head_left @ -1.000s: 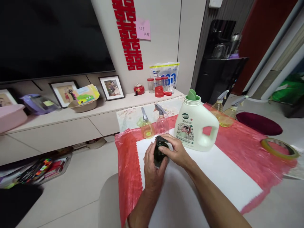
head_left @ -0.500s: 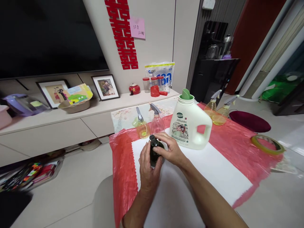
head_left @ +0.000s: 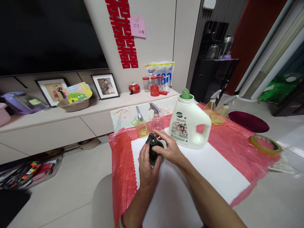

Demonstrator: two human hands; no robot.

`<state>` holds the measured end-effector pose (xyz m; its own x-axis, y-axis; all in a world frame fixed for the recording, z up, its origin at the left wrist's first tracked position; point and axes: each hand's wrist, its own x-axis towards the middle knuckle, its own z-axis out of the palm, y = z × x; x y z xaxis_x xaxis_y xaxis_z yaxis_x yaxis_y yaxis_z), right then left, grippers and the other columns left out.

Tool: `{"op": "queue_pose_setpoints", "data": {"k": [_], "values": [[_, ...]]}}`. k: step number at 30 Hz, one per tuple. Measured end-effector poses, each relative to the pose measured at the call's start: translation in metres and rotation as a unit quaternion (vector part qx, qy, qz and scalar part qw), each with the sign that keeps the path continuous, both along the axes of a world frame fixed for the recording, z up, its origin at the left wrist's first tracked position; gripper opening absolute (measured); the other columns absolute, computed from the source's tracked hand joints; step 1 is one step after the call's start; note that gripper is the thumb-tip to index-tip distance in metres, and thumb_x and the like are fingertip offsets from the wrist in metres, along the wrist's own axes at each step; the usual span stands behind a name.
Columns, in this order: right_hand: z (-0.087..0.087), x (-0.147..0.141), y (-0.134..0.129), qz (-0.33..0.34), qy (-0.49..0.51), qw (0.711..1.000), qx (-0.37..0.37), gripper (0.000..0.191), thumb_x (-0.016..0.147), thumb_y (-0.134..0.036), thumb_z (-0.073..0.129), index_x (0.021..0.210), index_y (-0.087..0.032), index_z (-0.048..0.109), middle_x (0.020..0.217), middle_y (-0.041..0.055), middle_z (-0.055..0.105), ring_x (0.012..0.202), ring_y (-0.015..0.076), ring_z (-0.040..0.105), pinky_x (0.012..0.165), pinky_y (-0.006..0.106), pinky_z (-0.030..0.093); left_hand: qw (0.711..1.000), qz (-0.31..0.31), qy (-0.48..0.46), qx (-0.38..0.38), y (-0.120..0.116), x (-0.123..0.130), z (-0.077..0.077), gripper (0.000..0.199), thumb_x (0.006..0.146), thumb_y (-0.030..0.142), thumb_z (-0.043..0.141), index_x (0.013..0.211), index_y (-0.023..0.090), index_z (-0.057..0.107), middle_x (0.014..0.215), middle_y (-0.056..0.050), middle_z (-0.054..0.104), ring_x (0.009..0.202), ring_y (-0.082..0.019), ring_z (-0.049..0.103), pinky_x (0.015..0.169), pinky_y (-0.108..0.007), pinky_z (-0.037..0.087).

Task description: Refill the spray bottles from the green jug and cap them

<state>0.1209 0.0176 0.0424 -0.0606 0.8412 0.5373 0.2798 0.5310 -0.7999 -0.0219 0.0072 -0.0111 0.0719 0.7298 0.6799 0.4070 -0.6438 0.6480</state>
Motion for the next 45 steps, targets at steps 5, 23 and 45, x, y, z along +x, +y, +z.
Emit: {"op": "queue_pose_setpoints", "data": {"k": [5,23,45], "values": [[-0.0022,-0.0007,-0.0003,-0.003,0.007,1.000,-0.006,0.061,0.095,-0.050,0.060,0.144,-0.014,0.055,0.123,0.0077,0.054,0.113,0.0096,0.053,0.107,0.020,0.044,1.000,-0.004,-0.002,-0.002,-0.0008,0.0006,0.0033,0.060,0.097,0.039,0.058,0.152,0.028,0.037,0.142,-0.015,0.056,0.133,-0.031,0.054,0.110,-0.054,0.046],[-0.0074,-0.0005,0.0020,-0.011,0.042,0.998,-0.042,0.084,0.089,-0.053,0.070,0.155,-0.012,0.041,0.122,0.0099,0.053,0.110,0.0111,0.054,0.105,0.022,0.046,1.000,0.007,0.016,0.003,-0.0015,0.0035,0.0022,0.061,0.096,0.038,0.059,0.151,0.024,0.038,0.145,-0.016,0.057,0.137,-0.031,0.052,0.113,-0.053,0.044],[-0.0097,0.0009,0.0017,0.017,0.056,0.998,-0.014,0.079,0.090,-0.043,0.073,0.155,-0.012,0.040,0.126,0.0078,0.052,0.115,0.0088,0.053,0.104,0.015,0.045,1.000,0.021,0.014,0.016,-0.0035,0.0039,0.0064,0.057,0.097,0.037,0.059,0.148,0.020,0.041,0.141,-0.017,0.059,0.135,-0.030,0.054,0.111,-0.052,0.046]]}}
